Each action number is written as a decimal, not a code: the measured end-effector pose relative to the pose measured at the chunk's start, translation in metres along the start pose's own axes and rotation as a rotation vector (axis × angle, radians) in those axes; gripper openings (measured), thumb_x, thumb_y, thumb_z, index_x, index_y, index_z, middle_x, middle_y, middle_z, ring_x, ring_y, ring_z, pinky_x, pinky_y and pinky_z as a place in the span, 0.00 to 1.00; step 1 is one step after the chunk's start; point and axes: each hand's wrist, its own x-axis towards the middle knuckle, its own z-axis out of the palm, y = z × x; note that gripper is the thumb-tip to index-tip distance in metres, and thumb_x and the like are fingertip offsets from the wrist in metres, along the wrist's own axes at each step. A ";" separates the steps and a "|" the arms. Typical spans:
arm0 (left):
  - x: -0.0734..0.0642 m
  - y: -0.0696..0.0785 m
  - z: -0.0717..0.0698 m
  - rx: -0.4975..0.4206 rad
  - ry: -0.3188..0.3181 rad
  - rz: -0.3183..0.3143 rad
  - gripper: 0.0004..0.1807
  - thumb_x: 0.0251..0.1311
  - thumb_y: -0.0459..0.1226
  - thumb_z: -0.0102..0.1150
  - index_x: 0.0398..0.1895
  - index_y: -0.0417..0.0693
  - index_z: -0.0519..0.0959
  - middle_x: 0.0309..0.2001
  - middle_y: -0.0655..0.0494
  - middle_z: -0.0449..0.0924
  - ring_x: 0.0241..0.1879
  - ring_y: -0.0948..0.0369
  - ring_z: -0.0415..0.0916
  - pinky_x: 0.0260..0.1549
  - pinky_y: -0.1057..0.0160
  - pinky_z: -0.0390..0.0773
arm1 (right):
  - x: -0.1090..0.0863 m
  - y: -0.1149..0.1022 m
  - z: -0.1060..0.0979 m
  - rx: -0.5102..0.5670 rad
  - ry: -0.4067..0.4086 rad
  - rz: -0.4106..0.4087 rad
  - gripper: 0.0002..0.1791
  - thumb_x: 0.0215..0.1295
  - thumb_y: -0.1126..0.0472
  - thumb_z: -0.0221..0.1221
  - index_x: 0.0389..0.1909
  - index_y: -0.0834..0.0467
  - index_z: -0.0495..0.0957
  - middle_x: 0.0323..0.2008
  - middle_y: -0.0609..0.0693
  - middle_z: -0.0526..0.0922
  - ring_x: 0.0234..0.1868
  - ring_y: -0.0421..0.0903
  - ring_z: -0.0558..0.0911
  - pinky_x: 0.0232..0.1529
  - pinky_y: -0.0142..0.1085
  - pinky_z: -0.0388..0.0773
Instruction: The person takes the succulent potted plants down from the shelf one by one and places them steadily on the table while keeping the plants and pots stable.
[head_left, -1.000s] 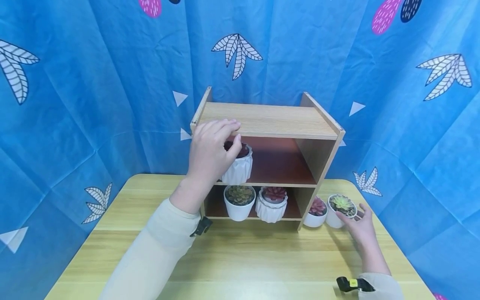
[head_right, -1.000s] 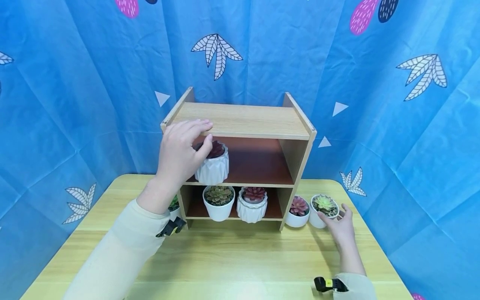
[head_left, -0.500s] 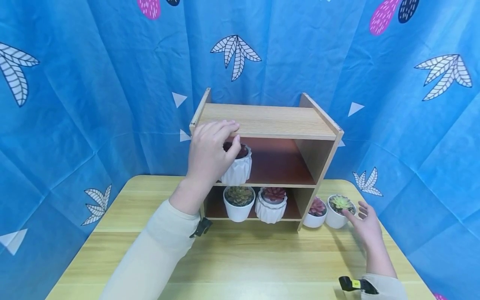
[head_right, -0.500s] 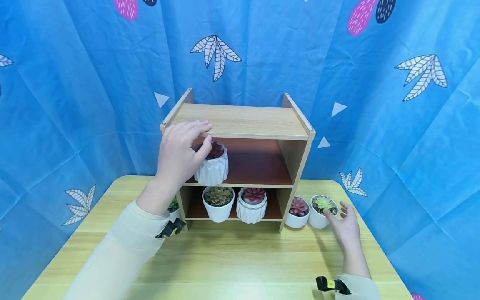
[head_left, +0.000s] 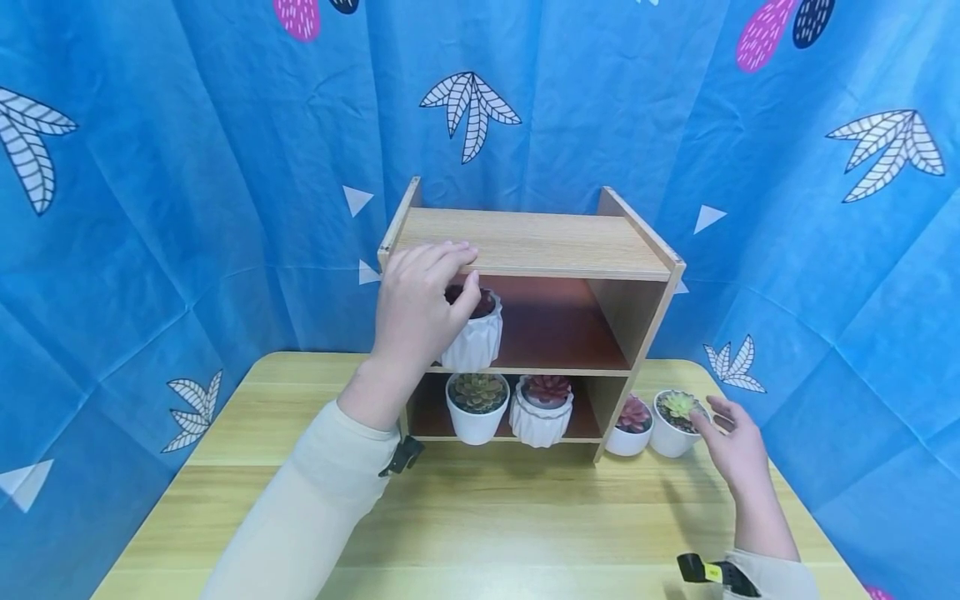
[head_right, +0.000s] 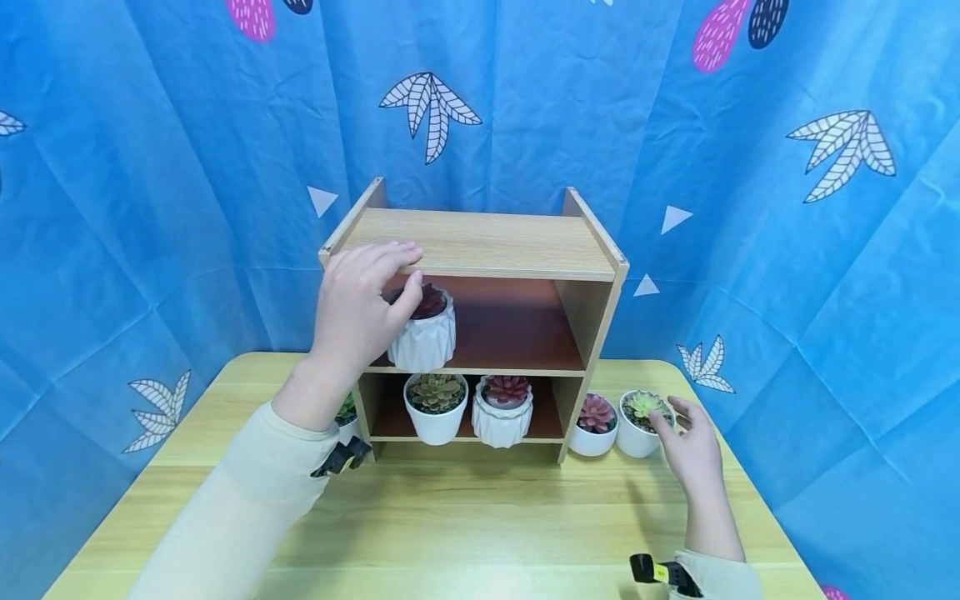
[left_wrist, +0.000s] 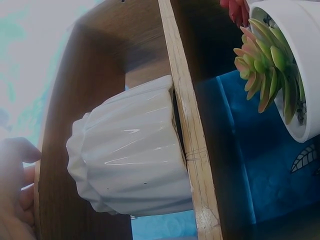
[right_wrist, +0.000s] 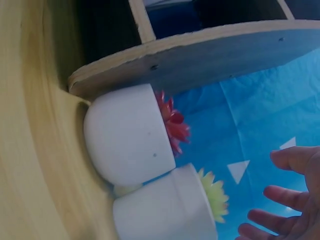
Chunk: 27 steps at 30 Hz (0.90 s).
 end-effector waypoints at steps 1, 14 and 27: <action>0.000 0.000 0.000 0.000 0.000 0.000 0.17 0.65 0.42 0.59 0.54 0.49 0.85 0.54 0.55 0.85 0.55 0.54 0.80 0.58 0.51 0.72 | -0.001 -0.002 0.000 -0.001 0.004 -0.009 0.38 0.74 0.47 0.54 0.72 0.70 0.58 0.70 0.73 0.60 0.69 0.72 0.62 0.65 0.62 0.64; 0.001 -0.001 0.000 0.002 0.004 0.004 0.17 0.66 0.42 0.58 0.53 0.49 0.85 0.53 0.55 0.85 0.54 0.54 0.80 0.57 0.52 0.73 | -0.011 -0.031 -0.001 -0.054 0.044 -0.103 0.35 0.75 0.44 0.53 0.68 0.68 0.66 0.65 0.69 0.71 0.63 0.67 0.72 0.60 0.59 0.71; 0.001 -0.002 0.000 -0.002 0.010 0.007 0.17 0.66 0.43 0.58 0.53 0.49 0.86 0.53 0.55 0.85 0.54 0.54 0.80 0.56 0.52 0.73 | -0.021 -0.062 0.000 -0.108 0.081 -0.194 0.29 0.75 0.47 0.54 0.64 0.64 0.73 0.58 0.64 0.79 0.57 0.61 0.79 0.50 0.31 0.76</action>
